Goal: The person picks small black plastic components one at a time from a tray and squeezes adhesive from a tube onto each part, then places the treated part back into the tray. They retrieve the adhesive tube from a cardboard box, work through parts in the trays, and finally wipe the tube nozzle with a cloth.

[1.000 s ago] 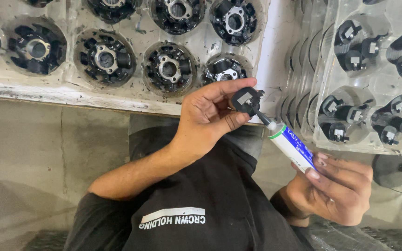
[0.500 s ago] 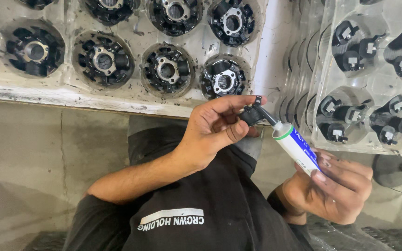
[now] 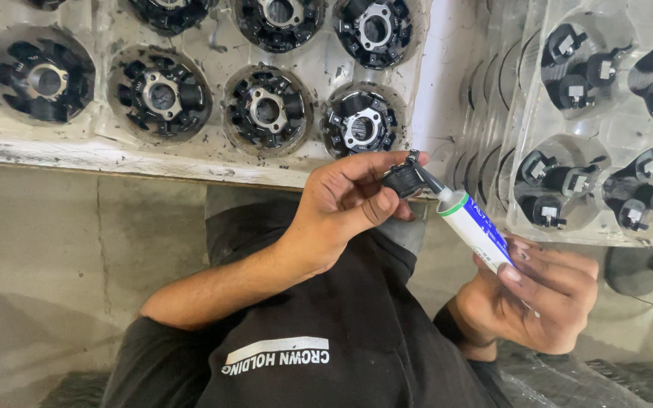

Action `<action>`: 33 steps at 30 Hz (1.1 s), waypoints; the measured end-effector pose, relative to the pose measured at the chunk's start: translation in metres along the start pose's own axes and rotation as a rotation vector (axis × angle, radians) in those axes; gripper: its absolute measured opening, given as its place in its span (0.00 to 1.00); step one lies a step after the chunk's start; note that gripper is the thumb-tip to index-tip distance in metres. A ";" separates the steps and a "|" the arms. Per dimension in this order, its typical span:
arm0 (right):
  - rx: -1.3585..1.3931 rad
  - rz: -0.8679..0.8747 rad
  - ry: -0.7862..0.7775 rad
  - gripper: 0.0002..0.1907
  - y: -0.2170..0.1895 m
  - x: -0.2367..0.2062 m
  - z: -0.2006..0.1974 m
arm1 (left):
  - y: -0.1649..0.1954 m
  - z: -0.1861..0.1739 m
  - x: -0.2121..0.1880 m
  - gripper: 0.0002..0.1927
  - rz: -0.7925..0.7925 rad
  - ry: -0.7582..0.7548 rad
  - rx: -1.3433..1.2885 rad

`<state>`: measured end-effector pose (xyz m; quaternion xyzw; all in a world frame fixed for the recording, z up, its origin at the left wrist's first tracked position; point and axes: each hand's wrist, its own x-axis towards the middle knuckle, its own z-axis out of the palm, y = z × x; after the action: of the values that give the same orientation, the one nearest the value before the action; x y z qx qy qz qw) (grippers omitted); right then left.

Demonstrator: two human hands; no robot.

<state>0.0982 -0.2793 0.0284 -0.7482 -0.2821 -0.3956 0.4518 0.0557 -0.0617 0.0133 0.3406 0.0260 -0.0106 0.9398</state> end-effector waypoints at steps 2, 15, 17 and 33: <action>0.028 -0.024 -0.033 0.15 0.002 0.001 -0.002 | 0.001 0.000 0.000 0.21 -0.014 -0.006 0.008; -0.018 0.095 0.017 0.19 -0.004 0.002 -0.013 | 0.010 0.009 0.010 0.23 -0.022 -0.058 -0.051; 0.078 0.105 0.187 0.20 0.003 0.000 -0.019 | 0.020 0.011 0.020 0.21 0.039 -0.140 0.096; 0.103 0.270 0.543 0.21 0.015 -0.035 -0.079 | -0.051 0.121 0.266 0.19 0.242 -0.450 1.736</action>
<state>0.0647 -0.3590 0.0136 -0.6219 -0.0687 -0.5027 0.5965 0.3244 -0.1790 0.0584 0.9199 -0.2117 0.0060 0.3300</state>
